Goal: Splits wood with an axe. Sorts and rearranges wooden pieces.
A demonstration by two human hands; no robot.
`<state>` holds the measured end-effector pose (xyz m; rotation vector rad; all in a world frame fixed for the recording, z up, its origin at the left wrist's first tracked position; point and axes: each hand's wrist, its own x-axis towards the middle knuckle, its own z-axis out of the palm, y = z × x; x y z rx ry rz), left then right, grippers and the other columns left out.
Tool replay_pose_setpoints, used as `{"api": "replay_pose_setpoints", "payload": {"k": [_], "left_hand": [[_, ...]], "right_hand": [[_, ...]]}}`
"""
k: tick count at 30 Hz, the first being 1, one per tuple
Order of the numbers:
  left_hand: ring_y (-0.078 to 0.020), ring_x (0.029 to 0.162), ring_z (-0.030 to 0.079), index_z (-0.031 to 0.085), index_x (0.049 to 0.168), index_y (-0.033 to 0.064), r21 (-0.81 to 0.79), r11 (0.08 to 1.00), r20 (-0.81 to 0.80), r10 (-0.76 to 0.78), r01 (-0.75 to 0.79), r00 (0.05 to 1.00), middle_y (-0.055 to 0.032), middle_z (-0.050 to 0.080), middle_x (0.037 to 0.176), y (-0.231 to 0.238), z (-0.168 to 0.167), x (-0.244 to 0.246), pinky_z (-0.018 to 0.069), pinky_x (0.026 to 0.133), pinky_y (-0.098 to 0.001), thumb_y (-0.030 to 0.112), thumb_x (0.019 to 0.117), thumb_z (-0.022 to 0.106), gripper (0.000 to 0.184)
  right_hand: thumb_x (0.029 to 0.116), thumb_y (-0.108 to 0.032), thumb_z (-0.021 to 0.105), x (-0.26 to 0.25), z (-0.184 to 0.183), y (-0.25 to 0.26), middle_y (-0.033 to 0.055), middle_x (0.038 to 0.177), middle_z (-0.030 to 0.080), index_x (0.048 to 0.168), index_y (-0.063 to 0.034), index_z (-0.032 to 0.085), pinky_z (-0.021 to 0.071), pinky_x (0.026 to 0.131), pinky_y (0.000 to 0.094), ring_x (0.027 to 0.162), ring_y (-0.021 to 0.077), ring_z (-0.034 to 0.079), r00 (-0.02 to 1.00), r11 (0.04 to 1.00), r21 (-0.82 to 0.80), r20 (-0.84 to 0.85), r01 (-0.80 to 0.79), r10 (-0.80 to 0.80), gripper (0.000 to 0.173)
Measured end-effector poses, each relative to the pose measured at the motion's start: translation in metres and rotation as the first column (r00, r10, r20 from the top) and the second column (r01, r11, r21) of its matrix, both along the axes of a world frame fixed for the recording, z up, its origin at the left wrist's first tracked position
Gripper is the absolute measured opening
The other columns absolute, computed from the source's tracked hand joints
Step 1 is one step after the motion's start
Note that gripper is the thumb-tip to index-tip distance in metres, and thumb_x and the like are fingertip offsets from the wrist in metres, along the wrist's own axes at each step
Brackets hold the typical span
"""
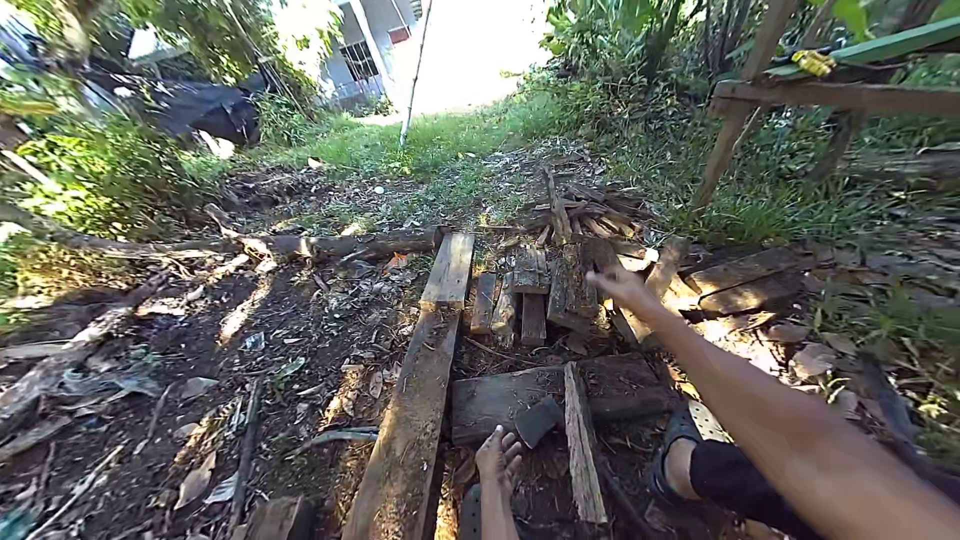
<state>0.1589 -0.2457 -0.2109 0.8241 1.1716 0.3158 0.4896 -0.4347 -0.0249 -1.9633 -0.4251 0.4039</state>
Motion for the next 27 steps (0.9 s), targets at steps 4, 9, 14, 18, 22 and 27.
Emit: {"api": "replay_pose_setpoints", "payload": {"k": [4, 9, 14, 18, 22, 27], "left_hand": [[-0.031, 0.091, 0.072, 0.057, 0.135, -0.0022, 0.026, 0.996, -0.053, -0.083, 0.085, 0.995, -0.0217, 0.071, 0.115, -0.013, -0.003, -0.002, 0.06, 0.077, -0.047, 0.032, 0.1062, 0.058, 0.045], [-0.0306, 0.091, 0.072, 0.055, 0.137, -0.003, 0.046, 0.99, -0.114, -0.129, 0.135, 0.985, -0.0221, 0.071, 0.117, -0.026, -0.002, -0.009, 0.0601, 0.076, -0.0464, 0.031, 0.1069, 0.057, 0.045], [-0.0298, 0.088, 0.075, 0.055, 0.135, -0.0049, 0.05, 0.974, -0.18, -0.209, 0.221, 0.961, -0.0222, 0.073, 0.112, -0.03, -0.008, -0.018, 0.062, 0.075, -0.0447, 0.029, 0.1065, 0.058, 0.045], [-0.029, 0.086, 0.076, 0.059, 0.13, -0.0035, 0.009, 0.935, -0.217, -0.345, 0.355, 0.913, -0.0199, 0.076, 0.105, -0.034, -0.007, -0.021, 0.0621, 0.073, -0.0435, 0.029, 0.1052, 0.061, 0.041], [-0.0275, 0.085, 0.076, 0.063, 0.124, -0.0015, 0.0, 0.897, -0.21, -0.432, 0.442, 0.877, -0.0178, 0.077, 0.099, -0.042, -0.002, -0.018, 0.062, 0.073, -0.0416, 0.025, 0.1045, 0.062, 0.033], [-0.0264, 0.086, 0.075, 0.063, 0.13, -0.0001, 0.217, 0.841, -0.116, -0.482, 0.496, 0.868, -0.0192, 0.074, 0.104, -0.037, -0.003, -0.005, 0.0628, 0.076, -0.0411, 0.007, 0.0962, 0.071, 0.036]], "right_hand": [[0.0931, -0.059, 0.067, -0.095, -0.124, -0.041, 0.0196, 0.118, 0.07, 0.146, -0.0048, 0.042, 0.0595, 0.084, 0.0535, 0.099, 0.0357, 0.072, 0.765, 0.989, -0.136, -0.632, 0.051, -0.126, 0.08], [0.0899, -0.063, 0.07, -0.201, -0.201, -0.059, 0.02, 0.118, 0.068, 0.146, -0.0043, 0.041, 0.0575, 0.082, 0.0507, 0.098, 0.0328, 0.069, 0.679, 0.954, -0.278, -0.68, 0.11, -0.276, 0.086], [0.0881, -0.062, 0.072, -0.236, -0.217, -0.049, 0.0265, 0.123, 0.064, 0.134, 0.0005, 0.055, 0.0572, 0.087, 0.0574, 0.106, 0.0394, 0.067, 0.77, 0.968, -0.251, -0.62, -0.016, -0.148, 0.079], [0.0826, -0.056, 0.079, -0.236, -0.215, -0.04, 0.0262, 0.124, 0.064, 0.133, 0.0015, 0.057, 0.0524, 0.096, 0.0592, 0.114, 0.0402, 0.064, 0.884, 0.896, -0.401, -0.467, -0.189, -0.022, 0.079], [0.0755, -0.044, 0.089, -0.238, -0.219, -0.036, 0.0251, 0.12, 0.067, 0.132, -0.0014, 0.058, 0.0564, 0.091, 0.0588, 0.109, 0.0398, 0.067, 0.828, 0.948, -0.312, -0.546, -0.058, -0.129, 0.077], [0.0829, -0.035, 0.085, -0.222, -0.161, -0.017, 0.0214, 0.115, 0.067, 0.138, -0.0036, 0.052, 0.0602, 0.078, 0.0492, 0.096, 0.0329, 0.069, 0.627, 0.981, -0.014, -0.768, 0.194, -0.135, 0.072]]}}
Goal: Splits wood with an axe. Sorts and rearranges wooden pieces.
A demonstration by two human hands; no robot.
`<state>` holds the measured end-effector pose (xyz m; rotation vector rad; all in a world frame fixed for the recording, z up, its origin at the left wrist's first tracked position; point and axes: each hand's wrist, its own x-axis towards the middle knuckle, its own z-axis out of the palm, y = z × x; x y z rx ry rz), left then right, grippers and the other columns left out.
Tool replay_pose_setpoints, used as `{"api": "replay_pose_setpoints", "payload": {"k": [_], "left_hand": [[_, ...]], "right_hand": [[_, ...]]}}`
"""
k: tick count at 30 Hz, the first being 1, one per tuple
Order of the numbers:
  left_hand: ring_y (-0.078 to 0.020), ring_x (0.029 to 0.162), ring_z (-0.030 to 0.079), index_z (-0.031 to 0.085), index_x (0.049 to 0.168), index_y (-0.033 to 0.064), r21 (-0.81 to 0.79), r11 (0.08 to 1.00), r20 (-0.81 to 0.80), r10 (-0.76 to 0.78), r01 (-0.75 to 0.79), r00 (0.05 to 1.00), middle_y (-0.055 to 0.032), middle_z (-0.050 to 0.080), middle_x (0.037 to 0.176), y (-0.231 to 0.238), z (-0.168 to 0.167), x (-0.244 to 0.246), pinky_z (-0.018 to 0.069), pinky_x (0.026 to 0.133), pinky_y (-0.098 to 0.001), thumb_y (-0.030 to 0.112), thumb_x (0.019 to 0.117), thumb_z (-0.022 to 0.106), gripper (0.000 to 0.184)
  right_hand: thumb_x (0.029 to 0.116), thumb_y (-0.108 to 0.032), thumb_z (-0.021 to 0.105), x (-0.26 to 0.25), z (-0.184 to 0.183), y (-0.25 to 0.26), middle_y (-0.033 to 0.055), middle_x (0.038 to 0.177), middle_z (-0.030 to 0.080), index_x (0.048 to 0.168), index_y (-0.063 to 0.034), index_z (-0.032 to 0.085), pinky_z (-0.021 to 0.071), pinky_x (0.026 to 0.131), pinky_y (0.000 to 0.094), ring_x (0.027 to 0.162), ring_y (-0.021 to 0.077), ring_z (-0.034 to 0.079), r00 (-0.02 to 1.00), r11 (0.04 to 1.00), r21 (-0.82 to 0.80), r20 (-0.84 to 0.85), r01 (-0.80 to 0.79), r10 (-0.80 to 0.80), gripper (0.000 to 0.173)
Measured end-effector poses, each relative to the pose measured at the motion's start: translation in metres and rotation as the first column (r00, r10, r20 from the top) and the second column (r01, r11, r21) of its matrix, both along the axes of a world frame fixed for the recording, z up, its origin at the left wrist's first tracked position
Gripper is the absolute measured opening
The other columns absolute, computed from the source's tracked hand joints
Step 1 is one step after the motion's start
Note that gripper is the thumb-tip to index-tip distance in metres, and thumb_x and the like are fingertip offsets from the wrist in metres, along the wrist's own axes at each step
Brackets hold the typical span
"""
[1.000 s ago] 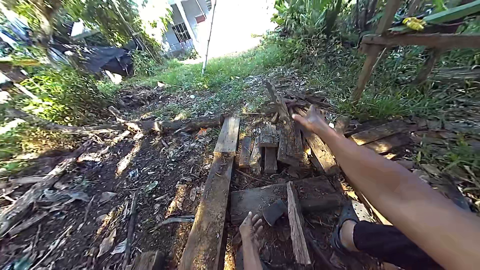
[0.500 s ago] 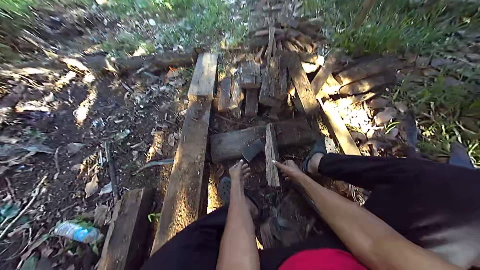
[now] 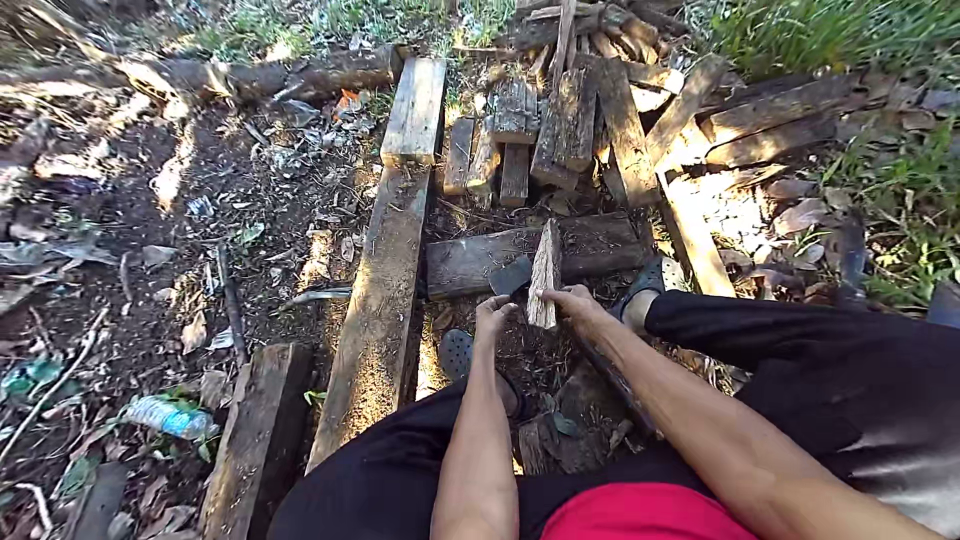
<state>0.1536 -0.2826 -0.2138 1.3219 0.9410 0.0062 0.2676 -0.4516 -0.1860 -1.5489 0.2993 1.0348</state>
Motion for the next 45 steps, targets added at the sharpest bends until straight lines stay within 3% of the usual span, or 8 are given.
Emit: {"api": "replay_pose_setpoints", "payload": {"k": [6, 10, 18, 26, 31, 36, 40, 45], "left_hand": [[-0.0235, 0.096, 0.075, 0.055, 0.148, 0.012, 0.324, 0.941, 0.378, -0.225, 0.099, 0.898, -0.0113, 0.07, 0.13, -0.007, 0.037, 0.037, 0.0642, 0.084, -0.0416, 0.0, 0.0848, 0.079, 0.069], [-0.0231, 0.098, 0.075, 0.062, 0.138, 0.002, 0.257, 0.966, 0.452, -0.153, 0.036, 0.879, -0.0143, 0.074, 0.119, -0.004, 0.053, 0.05, 0.063, 0.086, -0.0404, 0.003, 0.0937, 0.071, 0.045], [-0.0304, 0.086, 0.071, 0.056, 0.136, -0.0031, -0.133, 0.783, -0.012, 0.612, -0.608, 0.791, -0.0236, 0.07, 0.114, 0.024, 0.011, -0.007, 0.0592, 0.072, -0.0454, 0.016, 0.1051, 0.057, 0.036], [-0.0277, 0.082, 0.07, 0.057, 0.132, -0.0037, -0.158, 0.739, -0.048, 0.657, -0.655, 0.752, -0.0225, 0.07, 0.111, 0.023, -0.005, -0.003, 0.0585, 0.069, -0.0413, 0.016, 0.1046, 0.059, 0.034], [-0.0262, 0.076, 0.069, 0.058, 0.13, -0.0043, -0.181, 0.76, -0.016, 0.632, -0.624, 0.775, -0.0216, 0.07, 0.105, 0.019, -0.018, 0.016, 0.0582, 0.064, -0.0392, 0.013, 0.1043, 0.059, 0.031], [-0.0272, 0.077, 0.071, 0.06, 0.127, -0.0043, -0.172, 0.773, -0.02, 0.617, -0.611, 0.787, -0.0216, 0.071, 0.103, 0.022, -0.022, 0.023, 0.0592, 0.065, -0.0402, 0.013, 0.1036, 0.061, 0.029], [-0.0264, 0.077, 0.07, 0.059, 0.128, -0.004, -0.17, 0.757, -0.014, 0.639, -0.631, 0.769, -0.0213, 0.071, 0.105, 0.036, -0.024, 0.025, 0.0592, 0.065, -0.0388, 0.015, 0.1045, 0.061, 0.03], [-0.0268, 0.076, 0.071, 0.06, 0.128, -0.0038, -0.152, 0.743, -0.024, 0.656, -0.652, 0.754, -0.0214, 0.071, 0.105, 0.046, -0.029, 0.022, 0.0601, 0.064, -0.0387, 0.014, 0.1039, 0.062, 0.03]], "right_hand": [[0.0884, -0.049, 0.075, 0.036, 0.069, 0.011, 0.0079, 0.088, 0.067, 0.12, -0.0121, 0.064, 0.056, 0.054, 0.0306, 0.063, 0.0165, 0.064, 0.98, 0.965, 0.225, -0.174, 0.137, -0.099, 0.049], [0.0928, -0.04, 0.074, 0.027, 0.063, 0.009, 0.0151, 0.097, 0.073, 0.122, -0.0027, 0.062, 0.061, 0.065, 0.0415, 0.078, 0.0255, 0.072, 0.997, 0.986, 0.153, -0.03, -0.07, 0.076, 0.048], [0.0877, -0.026, 0.079, -0.043, 0.016, 0.023, 0.0199, 0.099, 0.07, 0.125, 0.0032, 0.054, 0.0617, 0.074, 0.0474, 0.084, 0.0293, 0.072, 0.99, 0.995, 0.085, 0.129, 0.045, -0.056, 0.053], [0.0783, -0.03, 0.082, -0.046, 0.013, 0.031, 0.015, 0.102, 0.07, 0.125, -0.0019, 0.058, 0.0594, 0.082, 0.0458, 0.09, 0.0245, 0.07, 0.909, 0.998, -0.063, 0.416, 0.007, 0.019, 0.059], [0.0877, -0.027, 0.081, 0.084, 0.117, 0.082, 0.0205, 0.107, 0.07, 0.128, 0.003, 0.059, 0.061, 0.084, 0.0506, 0.092, 0.0303, 0.071, 0.817, 0.982, 0.161, 0.549, 0.102, -0.175, 0.055], [0.0859, -0.09, 0.039, 0.294, 0.223, 0.099, 0.0209, 0.132, 0.063, 0.145, -0.0097, 0.052, 0.0556, 0.091, 0.0607, 0.116, 0.0368, 0.065, 0.741, 0.998, -0.053, 0.671, 0.035, 0.009, 0.101], [0.0841, -0.077, 0.061, 0.355, 0.175, 0.066, 0.0315, 0.127, 0.062, 0.132, 0.0036, 0.059, 0.0453, 0.1, 0.0704, 0.12, 0.0478, 0.06, 0.522, 0.925, -0.362, 0.815, 0.115, 0.254, 0.094], [0.0997, -0.057, 0.058, 0.298, 0.038, 0.044, 0.024, 0.121, 0.064, 0.145, -0.0002, 0.045, 0.0576, 0.082, 0.0538, 0.098, 0.036, 0.068, 0.909, 0.983, -0.175, 0.417, 0.059, 0.019, 0.074]]}}
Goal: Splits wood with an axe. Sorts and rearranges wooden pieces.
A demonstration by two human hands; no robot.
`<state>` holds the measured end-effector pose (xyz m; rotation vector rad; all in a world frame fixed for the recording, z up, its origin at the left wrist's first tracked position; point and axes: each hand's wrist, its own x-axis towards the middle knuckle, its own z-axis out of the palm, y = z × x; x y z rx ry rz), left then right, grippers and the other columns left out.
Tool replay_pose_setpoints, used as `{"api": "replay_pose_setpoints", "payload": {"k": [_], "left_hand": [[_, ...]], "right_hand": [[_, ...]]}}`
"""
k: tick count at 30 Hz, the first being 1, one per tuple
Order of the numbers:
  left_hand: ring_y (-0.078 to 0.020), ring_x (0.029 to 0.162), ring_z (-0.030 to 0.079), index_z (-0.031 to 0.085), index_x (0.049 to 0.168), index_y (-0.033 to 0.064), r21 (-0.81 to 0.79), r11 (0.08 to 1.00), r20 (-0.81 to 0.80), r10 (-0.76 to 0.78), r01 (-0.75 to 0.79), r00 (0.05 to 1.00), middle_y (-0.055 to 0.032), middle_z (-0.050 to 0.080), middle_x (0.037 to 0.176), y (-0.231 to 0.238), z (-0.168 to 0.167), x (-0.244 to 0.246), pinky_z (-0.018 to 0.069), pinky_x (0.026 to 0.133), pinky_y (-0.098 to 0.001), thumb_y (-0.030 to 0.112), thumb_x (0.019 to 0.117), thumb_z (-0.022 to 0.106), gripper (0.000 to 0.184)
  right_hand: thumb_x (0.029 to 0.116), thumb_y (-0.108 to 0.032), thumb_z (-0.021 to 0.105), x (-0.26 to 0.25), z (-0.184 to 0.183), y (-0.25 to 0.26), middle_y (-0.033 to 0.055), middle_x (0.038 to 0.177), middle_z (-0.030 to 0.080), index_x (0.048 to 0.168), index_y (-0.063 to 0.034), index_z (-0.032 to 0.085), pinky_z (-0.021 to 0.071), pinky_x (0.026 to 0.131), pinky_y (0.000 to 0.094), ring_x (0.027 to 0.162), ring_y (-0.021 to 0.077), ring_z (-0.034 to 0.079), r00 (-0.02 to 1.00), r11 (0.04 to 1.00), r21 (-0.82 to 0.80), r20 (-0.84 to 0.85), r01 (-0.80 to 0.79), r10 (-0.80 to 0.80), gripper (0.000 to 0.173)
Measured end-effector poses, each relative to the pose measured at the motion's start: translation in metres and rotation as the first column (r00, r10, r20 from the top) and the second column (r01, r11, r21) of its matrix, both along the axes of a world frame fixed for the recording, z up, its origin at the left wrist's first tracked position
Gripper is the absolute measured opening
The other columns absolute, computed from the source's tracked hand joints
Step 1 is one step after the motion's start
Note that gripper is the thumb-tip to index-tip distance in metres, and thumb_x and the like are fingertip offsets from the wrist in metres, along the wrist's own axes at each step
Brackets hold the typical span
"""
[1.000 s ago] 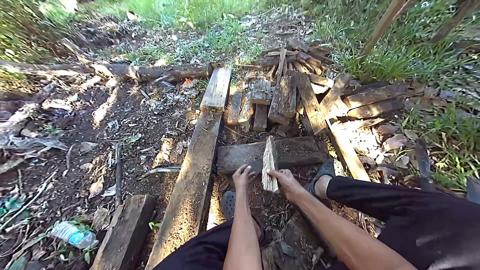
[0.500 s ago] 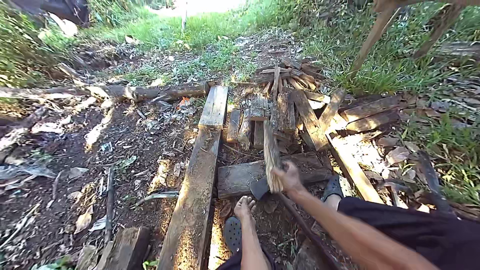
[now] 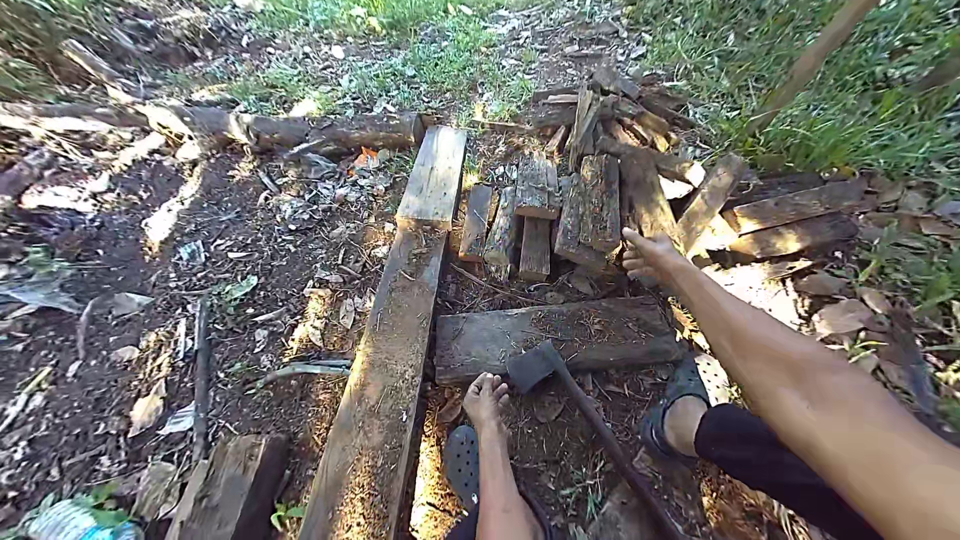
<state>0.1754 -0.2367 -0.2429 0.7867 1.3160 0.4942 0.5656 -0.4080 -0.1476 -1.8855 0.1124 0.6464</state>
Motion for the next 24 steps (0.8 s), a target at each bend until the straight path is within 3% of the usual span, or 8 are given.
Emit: {"api": "replay_pose_setpoints", "payload": {"k": [4, 8, 11, 17, 19, 21, 24], "left_hand": [[-0.0275, 0.078, 0.072, 0.059, 0.129, -0.0041, -0.004, 1.0, -0.028, -0.003, 0.002, 1.0, -0.0217, 0.071, 0.105, 0.002, 0.0, -0.004, 0.0605, 0.066, -0.0399, 0.014, 0.1044, 0.061, 0.031], [-0.0278, 0.078, 0.072, 0.06, 0.128, -0.0045, 0.008, 1.0, -0.059, 0.0, 0.001, 0.998, -0.0216, 0.072, 0.104, 0.003, -0.004, -0.009, 0.0609, 0.066, -0.0398, 0.015, 0.1046, 0.061, 0.03], [-0.0281, 0.078, 0.073, 0.06, 0.128, -0.0051, 0.02, 1.0, -0.07, 0.007, -0.005, 0.998, -0.0223, 0.072, 0.104, 0.006, -0.008, -0.01, 0.061, 0.065, -0.0397, 0.014, 0.1045, 0.061, 0.03], [-0.0273, 0.077, 0.072, 0.06, 0.128, -0.0043, 0.025, 0.999, -0.093, -0.02, 0.023, 0.995, -0.0211, 0.072, 0.103, 0.008, -0.006, -0.005, 0.0606, 0.065, -0.0395, 0.015, 0.1043, 0.061, 0.03], [-0.0278, 0.077, 0.073, 0.061, 0.128, -0.0042, 0.027, 0.999, -0.088, -0.027, 0.029, 0.996, -0.0213, 0.073, 0.103, 0.006, -0.005, -0.004, 0.0608, 0.066, -0.0398, 0.015, 0.1042, 0.061, 0.03], [-0.0276, 0.077, 0.072, 0.061, 0.128, -0.0039, 0.028, 0.999, -0.088, -0.024, 0.027, 0.996, -0.0211, 0.073, 0.103, 0.006, -0.005, -0.004, 0.0608, 0.066, -0.0397, 0.016, 0.1044, 0.061, 0.031], [-0.0283, 0.079, 0.073, 0.061, 0.128, -0.0039, 0.031, 0.999, -0.069, -0.017, 0.019, 0.997, -0.0216, 0.073, 0.105, 0.006, -0.001, -0.002, 0.061, 0.067, -0.0405, 0.016, 0.1044, 0.061, 0.031]], "right_hand": [[0.0998, -0.065, 0.051, 0.006, -0.058, 0.013, 0.0279, 0.135, 0.057, 0.15, -0.0001, 0.038, 0.0553, 0.087, 0.0588, 0.111, 0.0414, 0.065, 0.973, 0.977, 0.006, -0.093, 0.212, -0.211, 0.083], [0.0978, -0.068, 0.05, 0.025, -0.062, 0.043, 0.028, 0.143, 0.053, 0.153, -0.0034, 0.037, 0.0522, 0.094, 0.0617, 0.122, 0.043, 0.06, 0.968, 0.97, 0.043, -0.089, 0.239, -0.235, 0.086], [0.0959, -0.062, 0.061, 0.031, -0.058, 0.056, 0.0305, 0.147, 0.046, 0.157, -0.0035, 0.03, 0.0502, 0.097, 0.0623, 0.126, 0.045, 0.056, 0.966, 0.968, 0.026, -0.088, 0.248, -0.245, 0.09], [0.0985, -0.052, 0.063, 0.043, -0.078, 0.061, 0.0291, 0.148, 0.046, 0.156, -0.0055, 0.031, 0.0472, 0.101, 0.0627, 0.13, 0.0437, 0.053, 0.959, 0.962, 0.008, -0.086, 0.273, -0.271, 0.081], [0.0975, -0.05, 0.066, 0.046, -0.077, 0.058, 0.0314, 0.145, 0.048, 0.153, -0.0013, 0.035, 0.0482, 0.1, 0.0626, 0.128, 0.0449, 0.054, 0.974, 0.973, -0.039, -0.024, 0.225, -0.226, 0.08], [0.0983, -0.05, 0.065, 0.044, -0.061, 0.053, 0.0347, 0.136, 0.054, 0.142, 0.007, 0.047, 0.0465, 0.101, 0.064, 0.126, 0.0472, 0.056, 0.989, 0.978, -0.178, 0.114, 0.113, -0.093, 0.074], [0.0991, -0.054, 0.06, 0.053, -0.052, 0.047, 0.0359, 0.126, 0.06, 0.128, 0.0101, 0.057, 0.0462, 0.099, 0.0676, 0.119, 0.0499, 0.059, 0.971, 0.958, -0.287, 0.234, 0.021, 0.049, 0.07]]}}
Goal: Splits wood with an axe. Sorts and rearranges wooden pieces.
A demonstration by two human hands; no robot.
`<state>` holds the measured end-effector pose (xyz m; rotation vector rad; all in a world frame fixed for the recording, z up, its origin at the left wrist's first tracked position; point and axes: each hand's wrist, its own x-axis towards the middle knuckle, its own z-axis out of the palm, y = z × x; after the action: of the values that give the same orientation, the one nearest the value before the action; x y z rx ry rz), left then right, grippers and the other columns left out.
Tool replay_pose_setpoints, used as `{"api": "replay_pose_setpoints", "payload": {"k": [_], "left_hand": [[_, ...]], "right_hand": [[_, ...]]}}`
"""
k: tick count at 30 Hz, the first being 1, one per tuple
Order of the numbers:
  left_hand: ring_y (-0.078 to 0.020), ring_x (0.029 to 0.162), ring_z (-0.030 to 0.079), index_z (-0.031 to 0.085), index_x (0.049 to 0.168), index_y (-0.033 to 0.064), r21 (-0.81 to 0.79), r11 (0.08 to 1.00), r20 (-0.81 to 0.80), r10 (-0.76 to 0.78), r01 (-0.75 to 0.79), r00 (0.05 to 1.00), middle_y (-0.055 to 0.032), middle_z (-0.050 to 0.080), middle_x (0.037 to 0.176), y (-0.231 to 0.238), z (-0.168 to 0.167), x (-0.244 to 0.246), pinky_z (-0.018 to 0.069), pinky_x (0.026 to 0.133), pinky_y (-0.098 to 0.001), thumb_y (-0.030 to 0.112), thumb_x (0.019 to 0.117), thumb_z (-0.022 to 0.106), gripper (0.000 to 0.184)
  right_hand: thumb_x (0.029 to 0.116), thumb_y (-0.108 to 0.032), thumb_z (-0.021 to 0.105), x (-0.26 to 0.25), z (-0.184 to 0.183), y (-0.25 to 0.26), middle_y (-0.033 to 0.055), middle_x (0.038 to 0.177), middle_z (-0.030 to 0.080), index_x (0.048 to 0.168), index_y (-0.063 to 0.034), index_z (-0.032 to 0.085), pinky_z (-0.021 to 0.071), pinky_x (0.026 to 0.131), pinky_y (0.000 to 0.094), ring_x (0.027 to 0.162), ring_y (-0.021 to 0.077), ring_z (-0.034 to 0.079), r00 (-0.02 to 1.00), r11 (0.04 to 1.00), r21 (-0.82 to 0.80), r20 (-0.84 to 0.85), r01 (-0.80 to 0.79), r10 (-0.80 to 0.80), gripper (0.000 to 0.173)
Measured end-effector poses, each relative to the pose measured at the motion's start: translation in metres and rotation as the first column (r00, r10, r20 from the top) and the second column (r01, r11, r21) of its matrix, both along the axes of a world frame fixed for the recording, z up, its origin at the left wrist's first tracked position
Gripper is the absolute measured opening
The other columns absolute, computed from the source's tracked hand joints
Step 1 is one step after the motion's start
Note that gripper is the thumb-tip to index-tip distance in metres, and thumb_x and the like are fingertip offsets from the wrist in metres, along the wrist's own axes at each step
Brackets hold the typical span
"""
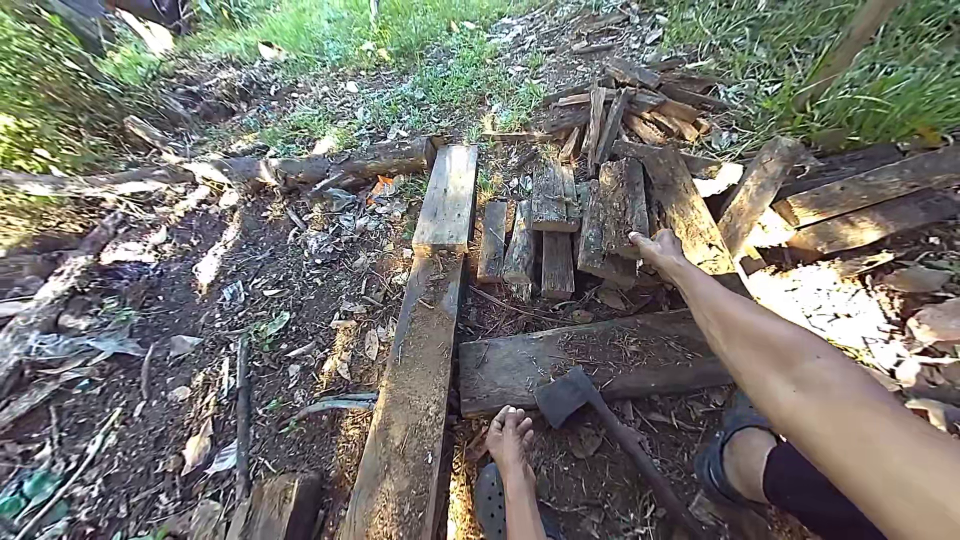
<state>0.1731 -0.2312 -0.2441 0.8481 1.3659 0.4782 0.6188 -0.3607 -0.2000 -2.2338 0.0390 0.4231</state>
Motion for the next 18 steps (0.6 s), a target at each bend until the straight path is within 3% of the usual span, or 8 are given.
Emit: {"api": "replay_pose_setpoints", "payload": {"k": [2, 4, 6, 8, 10, 12, 15, 18], "left_hand": [[-0.0279, 0.079, 0.072, 0.061, 0.128, -0.004, 0.003, 1.0, 0.021, -0.003, 0.003, 1.0, -0.0215, 0.072, 0.105, 0.0, 0.003, 0.005, 0.0607, 0.067, -0.0401, 0.015, 0.1042, 0.061, 0.03], [-0.028, 0.077, 0.072, 0.061, 0.127, -0.0046, 0.011, 1.0, 0.045, -0.001, 0.001, 0.999, -0.0219, 0.072, 0.104, 0.0, 0.007, 0.012, 0.0606, 0.065, -0.0398, 0.013, 0.1037, 0.062, 0.029], [-0.0281, 0.077, 0.072, 0.061, 0.127, -0.0045, 0.019, 1.0, 0.07, -0.017, 0.015, 0.997, -0.0215, 0.072, 0.103, -0.003, 0.012, 0.019, 0.061, 0.066, -0.0401, 0.013, 0.1039, 0.062, 0.029], [-0.0276, 0.077, 0.072, 0.061, 0.127, -0.0045, 0.034, 0.999, 0.098, -0.041, 0.038, 0.994, -0.0207, 0.072, 0.101, -0.008, 0.018, 0.022, 0.0615, 0.066, -0.0405, 0.014, 0.1043, 0.061, 0.029], [-0.0277, 0.076, 0.072, 0.06, 0.129, -0.0047, 0.065, 0.995, 0.13, -0.081, 0.073, 0.988, -0.0207, 0.072, 0.102, -0.011, 0.028, 0.026, 0.0619, 0.067, -0.0413, 0.014, 0.1049, 0.06, 0.03], [-0.0279, 0.078, 0.073, 0.058, 0.13, -0.0046, 0.084, 0.989, 0.138, -0.129, 0.118, 0.982, -0.0204, 0.072, 0.103, -0.016, 0.036, 0.024, 0.0621, 0.068, -0.0421, 0.015, 0.1057, 0.058, 0.031], [-0.0294, 0.081, 0.073, 0.057, 0.132, -0.0047, 0.084, 0.984, 0.147, -0.167, 0.156, 0.975, -0.0212, 0.072, 0.106, -0.019, 0.041, 0.016, 0.0623, 0.07, -0.0438, 0.017, 0.107, 0.056, 0.033], [-0.0301, 0.082, 0.073, 0.057, 0.133, -0.0042, 0.082, 0.986, 0.119, -0.153, 0.144, 0.981, -0.0213, 0.071, 0.107, -0.015, 0.038, 0.003, 0.0628, 0.071, -0.0448, 0.018, 0.1069, 0.056, 0.034]], "right_hand": [[0.1038, -0.048, 0.05, -0.002, 0.016, -0.003, 0.0331, 0.12, 0.064, 0.122, 0.0098, 0.061, 0.05, 0.093, 0.066, 0.111, 0.0471, 0.064, 0.999, 0.998, 0.04, 0.013, 0.052, -0.052, 0.062], [0.1081, -0.041, 0.035, -0.012, 0.037, -0.003, 0.022, 0.109, 0.069, 0.125, 0.0045, 0.058, 0.0571, 0.081, 0.0543, 0.095, 0.0344, 0.07, 0.982, 0.962, 0.197, -0.043, 0.189, -0.184, 0.054], [0.1093, -0.04, 0.037, -0.025, 0.056, -0.004, 0.017, 0.105, 0.067, 0.135, -0.0019, 0.052, 0.0587, 0.073, 0.0493, 0.086, 0.03, 0.07, 0.967, 0.903, 0.351, -0.143, 0.247, -0.209, 0.048], [0.1075, -0.037, 0.046, -0.037, 0.058, -0.009, 0.0221, 0.113, 0.069, 0.137, 0.0002, 0.054, 0.0605, 0.081, 0.0542, 0.094, 0.0349, 0.072, 0.995, 0.952, 0.288, -0.038, 0.099, -0.092, 0.047], [0.1038, -0.04, 0.056, -0.047, 0.056, -0.015, 0.0287, 0.117, 0.066, 0.128, 0.0052, 0.06, 0.0536, 0.094, 0.063, 0.107, 0.0425, 0.067, 0.99, 0.988, 0.13, 0.121, -0.083, 0.067, 0.051], [0.0993, -0.045, 0.061, -0.056, 0.043, -0.025, 0.028, 0.114, 0.067, 0.12, 0.0028, 0.064, 0.0514, 0.094, 0.0669, 0.109, 0.0446, 0.066, 0.975, 0.985, 0.007, 0.149, -0.171, 0.168, 0.052], [0.1001, -0.049, 0.059, -0.076, 0.04, -0.035, 0.0298, 0.123, 0.064, 0.124, 0.0057, 0.063, 0.0479, 0.101, 0.0651, 0.118, 0.0449, 0.062, 0.987, 0.988, 0.006, 0.042, -0.154, 0.154, 0.06], [0.1025, -0.053, 0.053, -0.084, 0.026, -0.035, 0.0304, 0.122, 0.064, 0.123, 0.0078, 0.063, 0.0507, 0.098, 0.0621, 0.114, 0.0438, 0.064, 0.997, 0.994, 0.09, -0.033, -0.063, 0.066, 0.065]]}}
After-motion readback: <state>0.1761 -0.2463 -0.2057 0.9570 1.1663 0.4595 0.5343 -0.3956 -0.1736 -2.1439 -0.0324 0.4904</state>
